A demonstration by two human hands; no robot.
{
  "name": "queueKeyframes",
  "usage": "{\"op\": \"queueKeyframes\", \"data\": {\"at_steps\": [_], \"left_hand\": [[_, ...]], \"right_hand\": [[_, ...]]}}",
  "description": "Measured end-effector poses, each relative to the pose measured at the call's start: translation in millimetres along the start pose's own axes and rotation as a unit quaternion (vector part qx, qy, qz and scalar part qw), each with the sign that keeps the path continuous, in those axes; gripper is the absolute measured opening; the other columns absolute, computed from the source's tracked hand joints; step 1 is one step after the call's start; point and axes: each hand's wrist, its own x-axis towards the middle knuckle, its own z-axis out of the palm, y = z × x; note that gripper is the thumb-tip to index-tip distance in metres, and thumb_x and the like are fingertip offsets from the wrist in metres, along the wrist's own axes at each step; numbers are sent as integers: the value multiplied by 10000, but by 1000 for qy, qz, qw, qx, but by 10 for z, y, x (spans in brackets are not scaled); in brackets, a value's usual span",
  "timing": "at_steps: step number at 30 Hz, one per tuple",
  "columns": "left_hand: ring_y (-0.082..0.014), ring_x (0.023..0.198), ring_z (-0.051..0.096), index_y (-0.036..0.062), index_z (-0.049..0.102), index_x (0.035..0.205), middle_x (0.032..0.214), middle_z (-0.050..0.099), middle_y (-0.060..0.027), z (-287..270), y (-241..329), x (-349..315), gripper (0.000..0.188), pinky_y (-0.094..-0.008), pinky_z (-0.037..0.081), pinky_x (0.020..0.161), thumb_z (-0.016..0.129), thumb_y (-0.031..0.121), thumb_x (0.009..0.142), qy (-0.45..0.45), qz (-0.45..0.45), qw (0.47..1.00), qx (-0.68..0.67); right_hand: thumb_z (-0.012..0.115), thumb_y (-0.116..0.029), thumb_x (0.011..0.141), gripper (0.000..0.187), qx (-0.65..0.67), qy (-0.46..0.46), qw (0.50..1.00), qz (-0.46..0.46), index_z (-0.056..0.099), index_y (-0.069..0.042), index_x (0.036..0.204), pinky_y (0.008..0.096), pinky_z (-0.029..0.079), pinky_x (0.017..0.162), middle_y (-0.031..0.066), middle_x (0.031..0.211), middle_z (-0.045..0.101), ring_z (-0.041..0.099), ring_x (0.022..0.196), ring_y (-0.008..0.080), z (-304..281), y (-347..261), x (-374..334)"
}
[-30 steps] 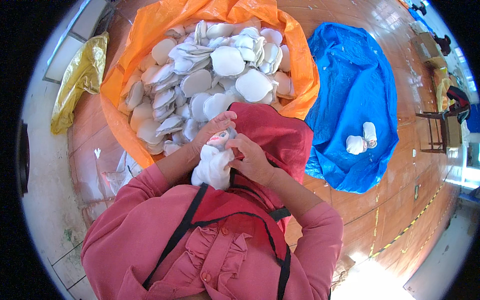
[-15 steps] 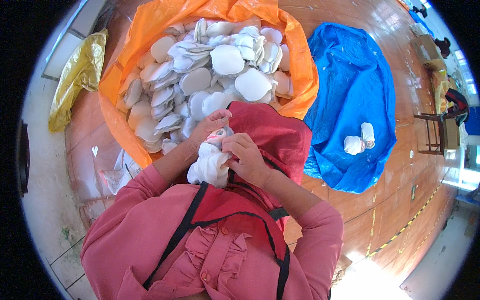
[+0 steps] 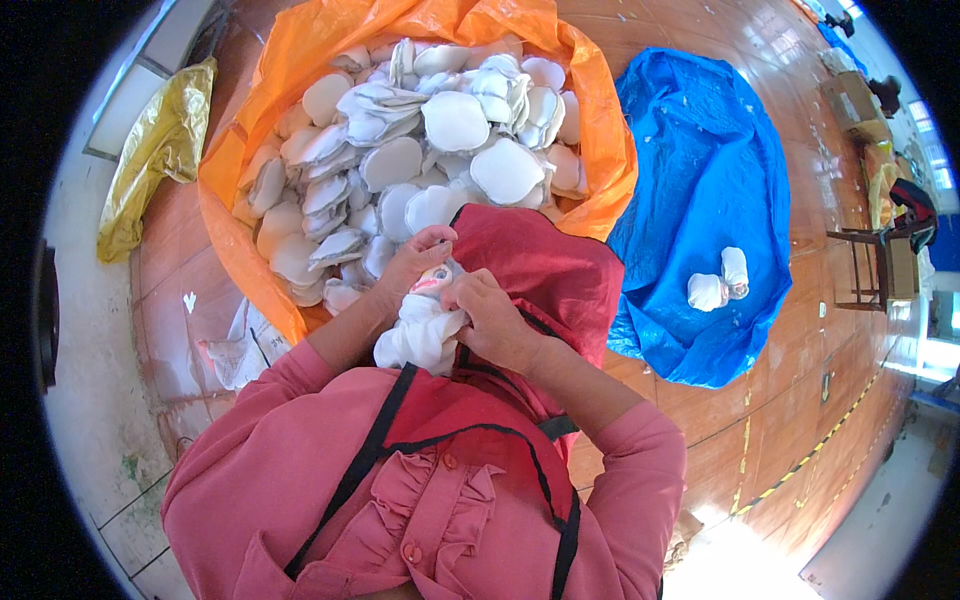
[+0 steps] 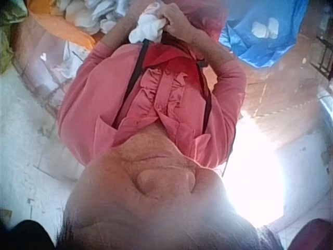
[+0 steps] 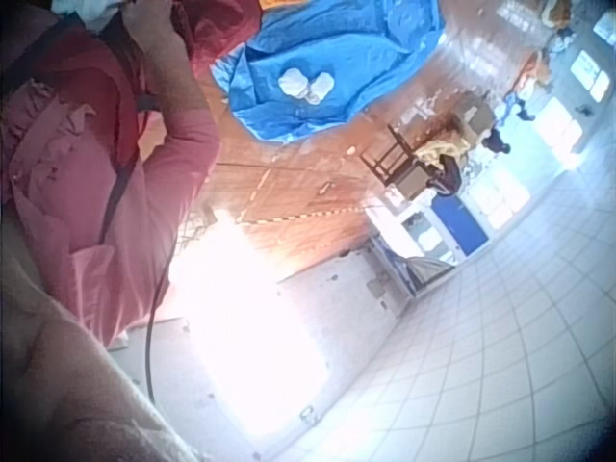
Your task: The person repeatedly picks white circular items from an orange sack and wraps each one individually in a white cloth. The wrapped items are placed on a blue tarp on the floor. The process is continuous and repetitive throughout the clip.
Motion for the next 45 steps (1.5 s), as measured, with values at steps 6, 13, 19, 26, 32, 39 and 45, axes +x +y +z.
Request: {"op": "queueKeyframes", "data": {"at_steps": [6,13,19,26,32,39,45], "left_hand": [[-102,687,627,99,625,1079,853,634,-2,-44,-38,-71,155,-256,513,564,673,116,933,34,26,999,7],[-96,695,621,82,603,1123,859,620,9,76,-24,-98,200,-245,505,575,660,157,946,91,-34,994,47],[-101,747,640,74,622,1106,959,653,-11,-13,-16,20,199,-248,522,620,679,153,932,69,-90,989,96],[-95,755,631,66,644,1053,931,656,-7,-69,-70,119,161,-247,519,643,693,140,917,6,-106,986,129],[-116,707,625,39,658,991,850,663,-31,-30,-83,160,138,-271,520,607,715,108,886,30,-122,970,208],[-122,697,628,35,655,973,840,663,-41,-13,-50,152,140,-272,524,606,719,123,887,30,-154,963,218],[-121,698,634,38,652,968,840,665,-36,-2,-18,101,149,-272,527,600,711,161,906,22,-188,964,188]], "right_hand": [[724,10,652,322,-14,-14,1000,6,530,-81,893,402,424,824,90,965,601,515,924,331,7,1,17],[716,-9,662,276,-30,-3,999,38,537,-85,858,385,419,819,79,902,583,517,903,316,82,71,-90],[739,-86,741,297,66,-34,997,32,627,-95,1016,372,419,915,64,1027,591,529,1019,274,-59,45,-152],[656,-224,871,251,125,-135,975,122,695,-64,1062,386,444,918,107,1025,638,581,1032,266,-227,114,-103],[698,-221,819,217,70,-190,968,147,704,-44,945,381,464,866,121,963,650,598,968,294,-273,41,13],[722,-156,746,191,-11,-221,965,138,643,-33,870,411,475,809,129,919,614,594,945,310,-237,71,50],[718,-145,734,183,-99,-203,974,31,626,-74,875,425,481,804,109,930,585,590,930,306,-249,19,27]]}}
